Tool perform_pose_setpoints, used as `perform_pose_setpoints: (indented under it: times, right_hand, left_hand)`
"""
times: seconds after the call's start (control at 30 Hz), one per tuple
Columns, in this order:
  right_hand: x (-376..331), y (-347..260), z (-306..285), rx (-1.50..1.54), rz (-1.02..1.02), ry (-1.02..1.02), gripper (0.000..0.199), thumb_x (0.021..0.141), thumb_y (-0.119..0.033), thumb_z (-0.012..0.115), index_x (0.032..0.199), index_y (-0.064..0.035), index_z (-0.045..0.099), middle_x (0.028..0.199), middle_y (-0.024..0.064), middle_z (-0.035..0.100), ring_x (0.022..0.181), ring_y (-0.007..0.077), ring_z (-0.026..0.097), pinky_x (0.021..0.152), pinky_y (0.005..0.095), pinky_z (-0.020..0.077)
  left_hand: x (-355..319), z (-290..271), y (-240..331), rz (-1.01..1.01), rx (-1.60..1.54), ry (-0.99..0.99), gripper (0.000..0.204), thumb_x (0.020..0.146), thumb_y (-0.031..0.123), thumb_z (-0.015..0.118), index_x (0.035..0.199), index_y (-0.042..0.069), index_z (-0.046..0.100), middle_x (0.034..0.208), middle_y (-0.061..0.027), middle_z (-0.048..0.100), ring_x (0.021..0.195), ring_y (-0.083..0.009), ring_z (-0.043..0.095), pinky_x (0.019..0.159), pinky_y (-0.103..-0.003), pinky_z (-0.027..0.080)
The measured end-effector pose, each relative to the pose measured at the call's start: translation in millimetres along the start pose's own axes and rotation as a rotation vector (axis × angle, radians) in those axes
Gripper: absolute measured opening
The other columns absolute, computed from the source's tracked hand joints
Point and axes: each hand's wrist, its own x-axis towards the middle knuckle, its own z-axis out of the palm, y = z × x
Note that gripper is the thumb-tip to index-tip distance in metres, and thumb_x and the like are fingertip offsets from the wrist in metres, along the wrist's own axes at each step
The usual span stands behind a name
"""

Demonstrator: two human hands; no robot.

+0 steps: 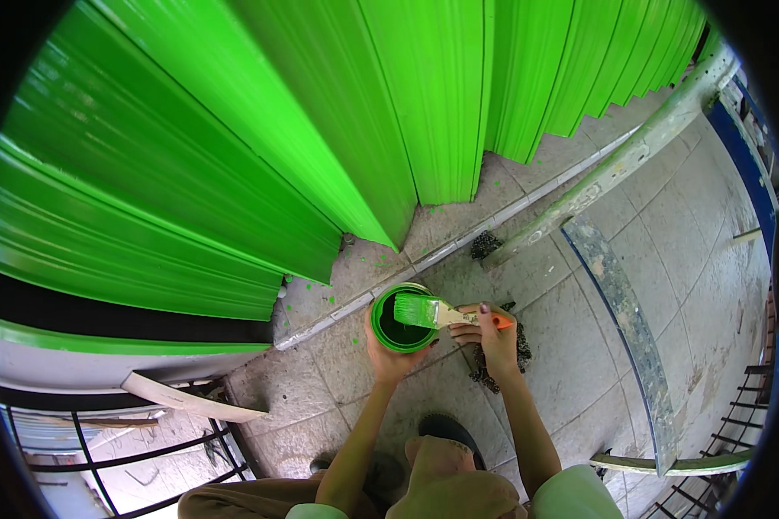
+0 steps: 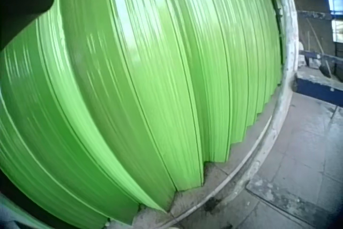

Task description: The person paints a corrugated metal wall with green paint using a brush.

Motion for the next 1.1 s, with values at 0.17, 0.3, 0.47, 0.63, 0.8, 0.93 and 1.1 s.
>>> perform_pose_setpoints:
  times: [0.17,0.3,0.47,0.63,0.8,0.93,1.1]
  right_hand:
    - [5.0,4.5,7.7,-0.125,-0.085,-0.04,0.019,0.087,-0.013,0.064,0.098,0.0031,0.062,0.077,0.01,0.066,0.064,0.0133,0.064,0.057,0.0233,0.0528]
    - [7.1,-0.9,8.2,-0.143,-0.086,-0.061,0.021,0.085,-0.011,0.066,0.1,0.0032,0.064,0.076,0.0078,0.066,0.063,0.0115,0.063,0.056,0.0228,0.0513]
    - [-0.4,-1.5,5.6,-0.277,-0.135,-0.144,0.022,0.087,-0.008,0.063,0.105,0.004,0.063,0.081,0.0097,0.067,0.067,0.012,0.064,0.059,0.0232,0.0527]
    - [-5.6,-3.4,2.7,-0.292,-0.142,-0.193,0.024,0.088,-0.004,0.059,0.11,0.0046,0.062,0.088,0.012,0.068,0.073,0.0138,0.066,0.065,0.0247,0.0546]
    - [-7.8,-4.0,2.5,-0.184,-0.072,-0.213,0.023,0.088,-0.006,0.06,0.109,0.0022,0.064,0.081,0.0099,0.069,0.071,0.0113,0.066,0.064,0.0216,0.0526]
    - [-7.4,5.6,2.3,-0.209,-0.048,-0.203,0.023,0.088,-0.006,0.059,0.11,0.0025,0.064,0.082,0.0105,0.068,0.071,0.0118,0.066,0.064,0.0223,0.0532]
    - [-6.9,14.9,5.0,-0.123,-0.034,-0.154,0.023,0.09,-0.007,0.058,0.109,0.0041,0.063,0.082,0.0107,0.068,0.07,0.0135,0.066,0.063,0.0241,0.054]
  left_hand:
    - [-0.8,0.8,-14.0,-0.022,-0.024,-0.005,0.11,0.049,0.016,0.089,0.137,0.002,0.024,0.124,-0.0118,0.051,0.114,-0.0244,0.052,0.098,-0.036,0.041]
    - [-5.9,-2.2,-21.5,-0.063,-0.009,0.005,0.109,0.049,0.015,0.089,0.136,0.002,0.025,0.123,-0.0115,0.051,0.113,-0.0236,0.052,0.097,-0.037,0.042]
    - [-8.6,-8.3,-31.5,-0.095,0.038,-0.021,0.109,0.048,0.017,0.09,0.135,0.003,0.026,0.122,-0.0111,0.052,0.112,-0.0229,0.052,0.096,-0.036,0.042]
    - [-9.3,-7.0,-31.7,-0.037,0.018,-0.041,0.11,0.05,0.017,0.09,0.137,0.004,0.024,0.125,-0.0104,0.05,0.113,-0.0221,0.051,0.096,-0.036,0.042]
    - [-12.4,-9.8,-36.2,-0.081,-0.038,-0.062,0.111,0.051,0.017,0.09,0.138,0.004,0.022,0.126,-0.0097,0.049,0.114,-0.022,0.051,0.097,-0.037,0.041]
    - [-9.9,-6.4,-36.8,-0.031,-0.092,0.01,0.091,0.05,0.014,0.09,0.125,0.006,0.04,0.118,-0.0075,0.054,0.107,-0.0201,0.054,0.092,-0.035,0.043]
    - [-12.9,-10.0,-40.4,-0.107,-0.069,-0.026,0.1,0.05,0.014,0.09,0.131,0.005,0.032,0.12,-0.0089,0.053,0.11,-0.0212,0.053,0.094,-0.036,0.042]
